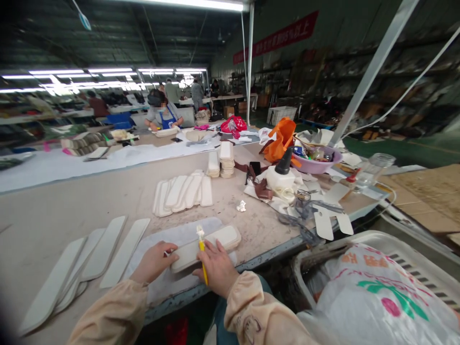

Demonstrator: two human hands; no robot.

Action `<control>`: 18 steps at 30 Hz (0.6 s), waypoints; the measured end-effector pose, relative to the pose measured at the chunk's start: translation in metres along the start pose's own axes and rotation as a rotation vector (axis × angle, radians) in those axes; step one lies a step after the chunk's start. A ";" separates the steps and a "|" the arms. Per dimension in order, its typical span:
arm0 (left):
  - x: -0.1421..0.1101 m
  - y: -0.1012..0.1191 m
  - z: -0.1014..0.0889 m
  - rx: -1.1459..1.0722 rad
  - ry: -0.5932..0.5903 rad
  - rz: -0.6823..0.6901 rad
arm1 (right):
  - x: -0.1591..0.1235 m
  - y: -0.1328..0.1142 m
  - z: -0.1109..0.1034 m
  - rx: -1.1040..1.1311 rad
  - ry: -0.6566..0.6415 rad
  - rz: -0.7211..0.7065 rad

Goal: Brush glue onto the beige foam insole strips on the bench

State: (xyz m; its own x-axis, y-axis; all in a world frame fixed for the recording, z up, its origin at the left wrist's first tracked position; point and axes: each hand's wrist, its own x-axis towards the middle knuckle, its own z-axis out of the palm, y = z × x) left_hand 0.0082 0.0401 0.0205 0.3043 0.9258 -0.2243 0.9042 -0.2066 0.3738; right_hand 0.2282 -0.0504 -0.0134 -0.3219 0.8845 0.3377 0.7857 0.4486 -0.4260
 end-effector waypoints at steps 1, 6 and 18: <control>-0.001 0.000 0.000 -0.004 0.002 0.004 | -0.002 0.005 -0.001 -0.013 0.007 0.031; -0.004 0.001 0.001 -0.022 0.030 0.031 | -0.015 0.046 -0.017 -0.063 0.152 0.282; -0.007 0.008 0.000 0.033 0.069 0.028 | -0.007 0.076 -0.029 0.037 0.283 0.641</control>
State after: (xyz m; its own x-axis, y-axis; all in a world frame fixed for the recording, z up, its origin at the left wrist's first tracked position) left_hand 0.0138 0.0319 0.0252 0.3095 0.9388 -0.1513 0.9053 -0.2423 0.3489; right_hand 0.3049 -0.0263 -0.0239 0.3521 0.9113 0.2136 0.7545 -0.1413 -0.6409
